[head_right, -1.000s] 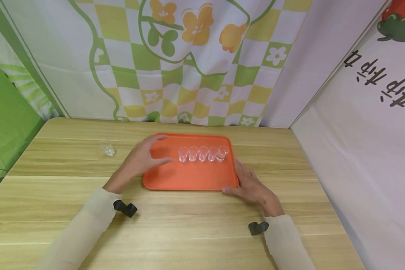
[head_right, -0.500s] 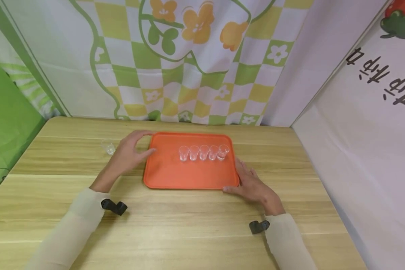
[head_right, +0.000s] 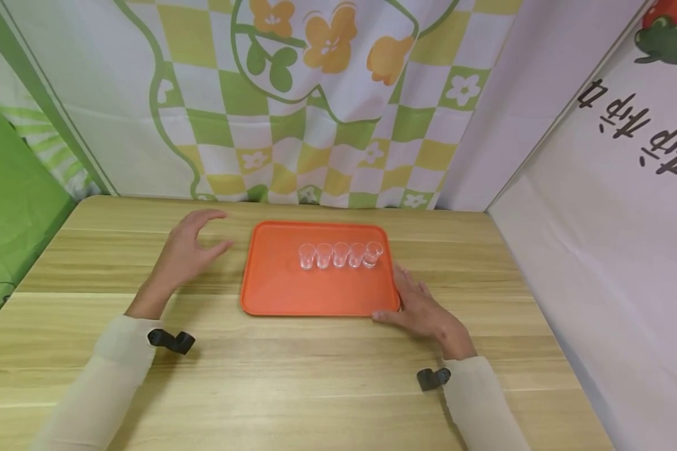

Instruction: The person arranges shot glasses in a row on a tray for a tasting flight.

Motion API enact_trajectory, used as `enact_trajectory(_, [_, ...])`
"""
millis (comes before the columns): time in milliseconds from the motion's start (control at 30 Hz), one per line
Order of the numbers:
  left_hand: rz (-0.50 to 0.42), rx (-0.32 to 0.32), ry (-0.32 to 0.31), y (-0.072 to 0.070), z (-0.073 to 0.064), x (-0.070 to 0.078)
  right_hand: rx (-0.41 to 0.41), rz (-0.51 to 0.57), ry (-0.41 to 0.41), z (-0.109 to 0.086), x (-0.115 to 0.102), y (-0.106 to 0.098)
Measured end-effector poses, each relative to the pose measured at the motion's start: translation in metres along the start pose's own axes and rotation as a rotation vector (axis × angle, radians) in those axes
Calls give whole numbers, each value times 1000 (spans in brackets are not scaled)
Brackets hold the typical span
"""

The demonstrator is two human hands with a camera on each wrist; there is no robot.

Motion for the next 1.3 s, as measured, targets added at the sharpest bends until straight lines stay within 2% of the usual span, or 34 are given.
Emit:
enact_trajectory(133, [21, 35, 28, -10, -2, -5, 2, 2, -2, 0, 0, 0])
enact_trajectory(267, [35, 52, 23, -18, -4, -13, 2, -3, -4, 0, 0, 0])
enact_trajectory(467, [56, 11, -53, -24, -9, -28, 5, -2, -7, 0, 0, 0])
enact_trajectory(733, [32, -47, -160, -30, -17, -44, 12, -4, -19, -1, -2, -1])
enact_trajectory(1300, [24, -73, -227, -38, -28, -64, 10, -15, -11, -1, -1, -1])
Point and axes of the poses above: each hand's wrist, its own z-axis towards the middle knuckle, its own y-axis out of the palm, x = y × z, the point moved 10 cm from there along z, towards the middle knuckle, and after that the axes turned 7 degrees about -z, right-handed, at the moved point
